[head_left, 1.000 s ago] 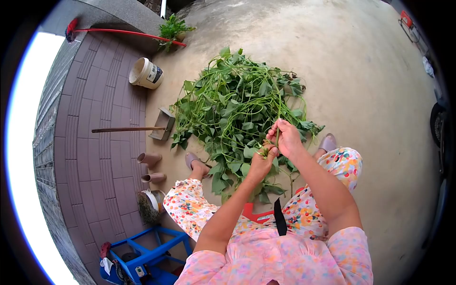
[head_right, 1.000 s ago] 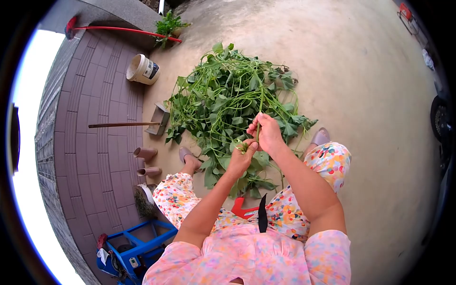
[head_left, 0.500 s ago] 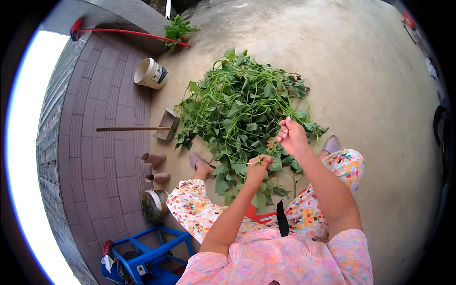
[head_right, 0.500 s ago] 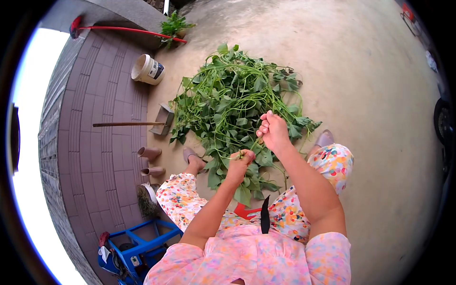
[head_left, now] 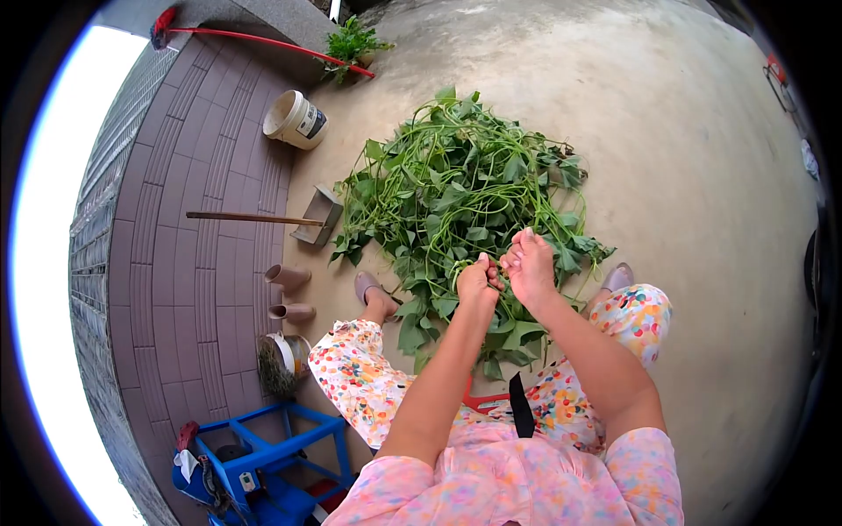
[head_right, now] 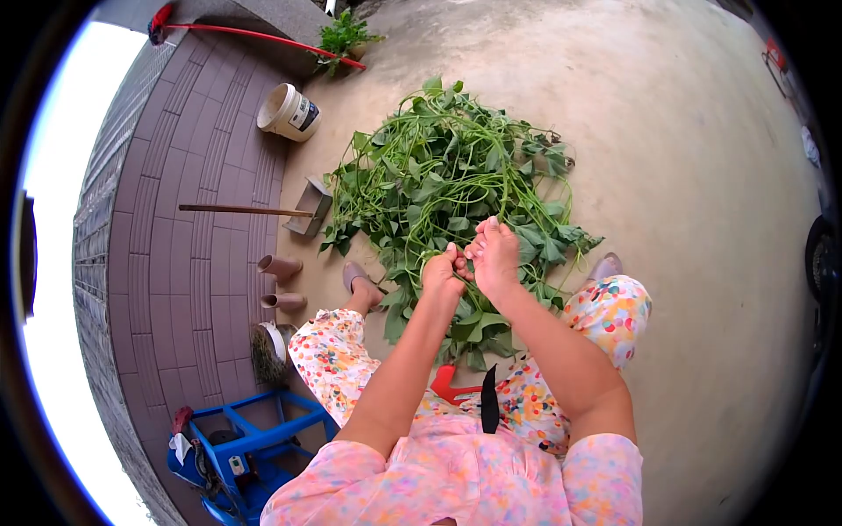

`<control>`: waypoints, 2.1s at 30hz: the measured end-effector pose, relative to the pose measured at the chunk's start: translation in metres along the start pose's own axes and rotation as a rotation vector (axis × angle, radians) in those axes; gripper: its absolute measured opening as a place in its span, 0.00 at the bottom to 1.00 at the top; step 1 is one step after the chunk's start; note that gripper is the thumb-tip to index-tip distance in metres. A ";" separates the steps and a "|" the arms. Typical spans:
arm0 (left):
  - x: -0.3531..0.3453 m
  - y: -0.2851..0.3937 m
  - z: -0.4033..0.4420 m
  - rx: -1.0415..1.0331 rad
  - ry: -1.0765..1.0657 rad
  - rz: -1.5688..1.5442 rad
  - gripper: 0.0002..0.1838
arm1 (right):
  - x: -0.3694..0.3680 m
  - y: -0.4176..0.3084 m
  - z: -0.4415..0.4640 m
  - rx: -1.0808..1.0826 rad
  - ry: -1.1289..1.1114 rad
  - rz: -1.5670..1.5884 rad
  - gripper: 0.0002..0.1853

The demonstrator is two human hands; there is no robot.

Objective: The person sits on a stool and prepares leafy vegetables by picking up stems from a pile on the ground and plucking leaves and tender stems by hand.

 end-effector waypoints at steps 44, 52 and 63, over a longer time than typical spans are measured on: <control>0.000 -0.001 0.005 -0.731 0.254 1.080 0.07 | 0.035 0.019 0.005 -0.031 0.371 0.132 0.14; 0.007 -0.006 0.021 -0.717 0.331 1.081 0.07 | 0.036 0.025 0.005 -0.016 0.371 0.219 0.14; 0.004 0.009 -0.002 -0.724 -0.097 1.211 0.09 | 0.040 -0.012 0.013 -0.028 0.337 0.087 0.14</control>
Point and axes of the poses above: each hand's wrist, its own z-axis towards the middle knuckle, its own x-axis out of the back of the hand, y = z × x, the point moved 4 cm from there along z, towards the middle knuckle, and after that the axes turned 10 degrees about -y, right-handed, at the moved point
